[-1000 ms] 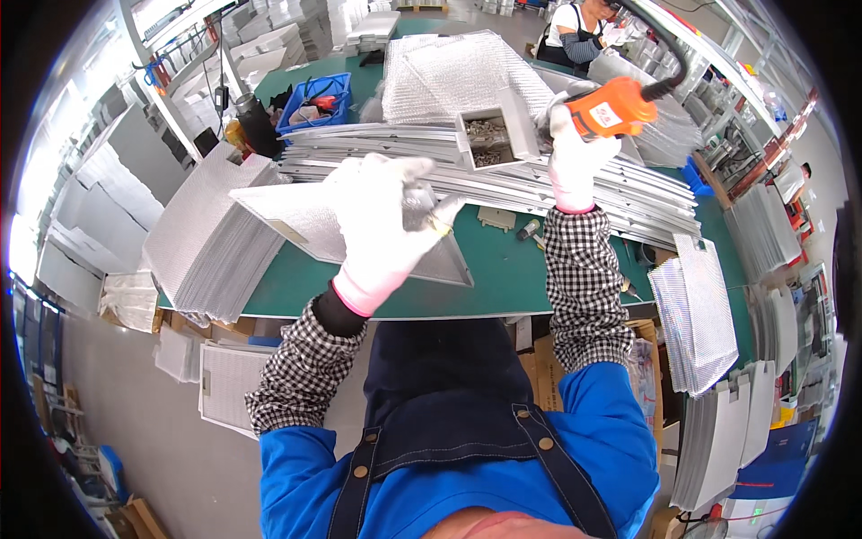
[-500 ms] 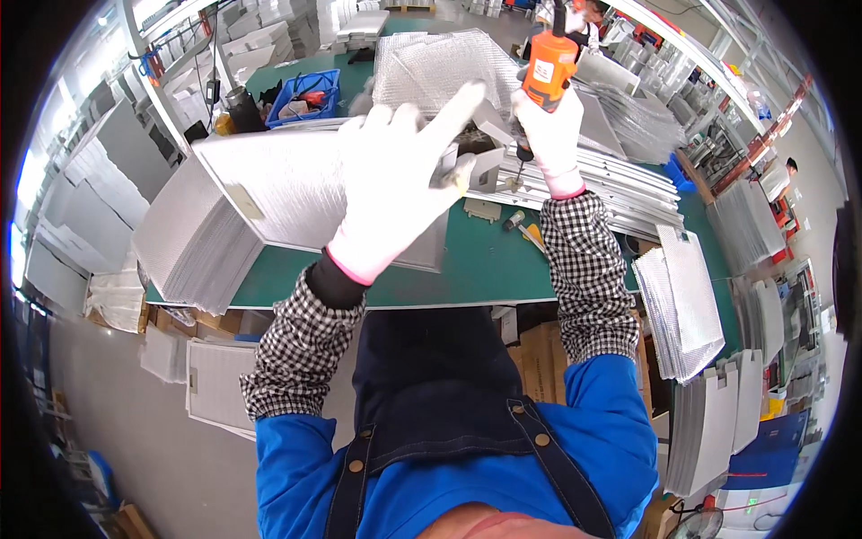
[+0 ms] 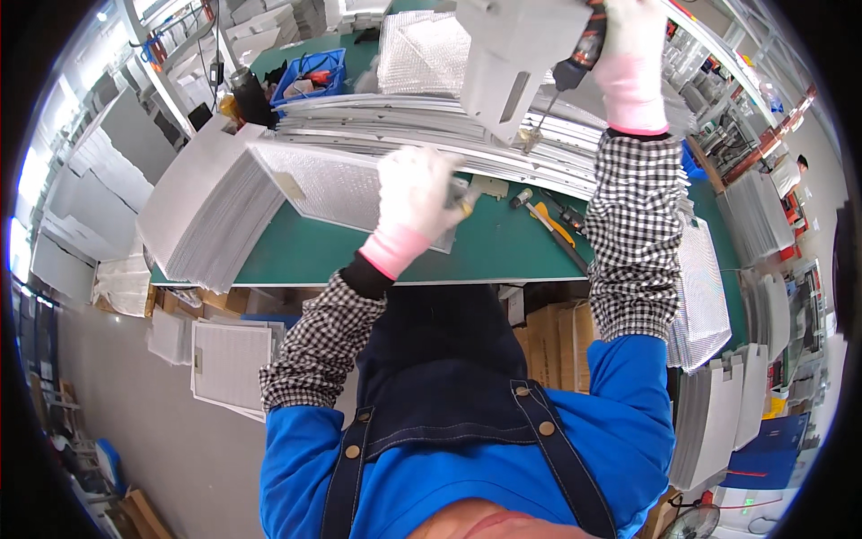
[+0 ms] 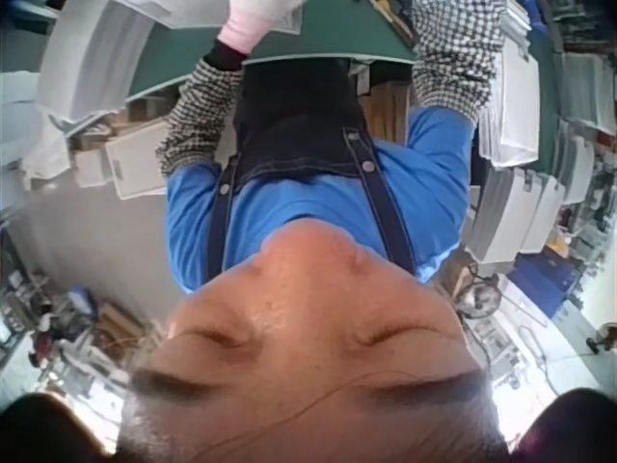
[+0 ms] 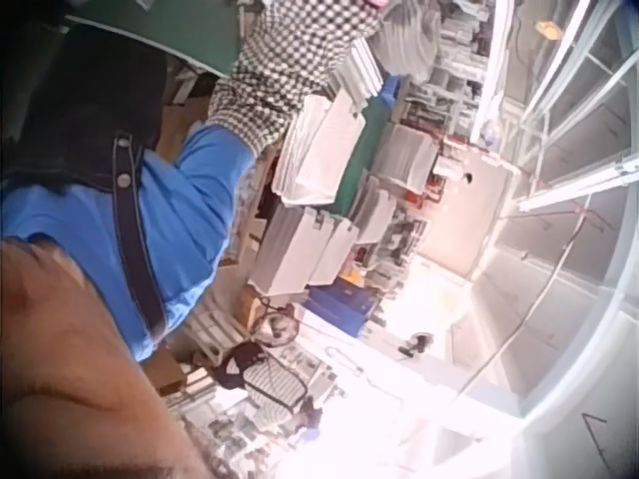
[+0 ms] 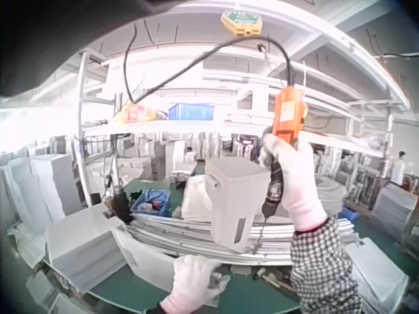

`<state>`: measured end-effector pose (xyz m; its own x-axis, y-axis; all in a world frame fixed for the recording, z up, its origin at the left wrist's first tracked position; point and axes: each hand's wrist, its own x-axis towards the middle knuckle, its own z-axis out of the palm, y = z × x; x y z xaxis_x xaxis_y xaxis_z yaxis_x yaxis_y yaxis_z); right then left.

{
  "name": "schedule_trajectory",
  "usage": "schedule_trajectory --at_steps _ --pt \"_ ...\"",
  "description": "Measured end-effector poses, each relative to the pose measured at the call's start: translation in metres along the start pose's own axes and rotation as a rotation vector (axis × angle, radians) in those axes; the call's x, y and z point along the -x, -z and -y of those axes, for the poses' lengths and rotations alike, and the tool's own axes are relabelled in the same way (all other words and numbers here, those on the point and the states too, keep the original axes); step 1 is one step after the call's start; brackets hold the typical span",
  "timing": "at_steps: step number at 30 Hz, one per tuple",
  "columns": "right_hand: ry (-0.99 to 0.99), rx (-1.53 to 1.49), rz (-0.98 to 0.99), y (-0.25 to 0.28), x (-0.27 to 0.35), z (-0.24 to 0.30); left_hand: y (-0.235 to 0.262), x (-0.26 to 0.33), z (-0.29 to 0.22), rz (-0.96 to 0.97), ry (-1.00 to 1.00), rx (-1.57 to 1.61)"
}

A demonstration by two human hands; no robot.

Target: The person assembles air filters by placing mesh sheets into metal frames, securing them with a power tool, and stacking the finished units. They handle mesh sheets, metal frames, and completed filters, using a power tool to fasten components.

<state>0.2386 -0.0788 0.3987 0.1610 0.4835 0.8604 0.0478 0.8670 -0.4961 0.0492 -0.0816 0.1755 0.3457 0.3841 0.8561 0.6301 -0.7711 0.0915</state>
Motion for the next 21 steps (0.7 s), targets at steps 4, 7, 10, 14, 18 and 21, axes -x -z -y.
schedule_trajectory --at_steps 4,7,10,14,18,21 --pt "-0.125 -0.076 -0.012 -0.023 0.008 0.011 -0.004 0.013 -0.008 -0.067 0.08 -0.001" --pt "-0.158 -0.231 -0.064 -0.049 0.016 0.014 -0.003 0.014 -0.013 -0.058 0.161 -0.101" --pt "-0.077 -0.224 0.02 -0.051 0.016 -0.004 -0.007 0.012 -0.018 -0.071 0.247 -0.074" --pt "-0.1 -0.174 0.109 -0.055 0.014 0.008 -0.021 0.008 -0.018 -0.088 0.241 0.059" --pt "-0.129 -0.289 0.209 -0.056 0.014 0.006 -0.03 0.011 -0.014 -0.093 0.257 0.09" --pt "-0.108 -0.153 0.303 -0.051 0.014 0.01 -0.037 0.011 -0.014 -0.091 0.269 0.156"
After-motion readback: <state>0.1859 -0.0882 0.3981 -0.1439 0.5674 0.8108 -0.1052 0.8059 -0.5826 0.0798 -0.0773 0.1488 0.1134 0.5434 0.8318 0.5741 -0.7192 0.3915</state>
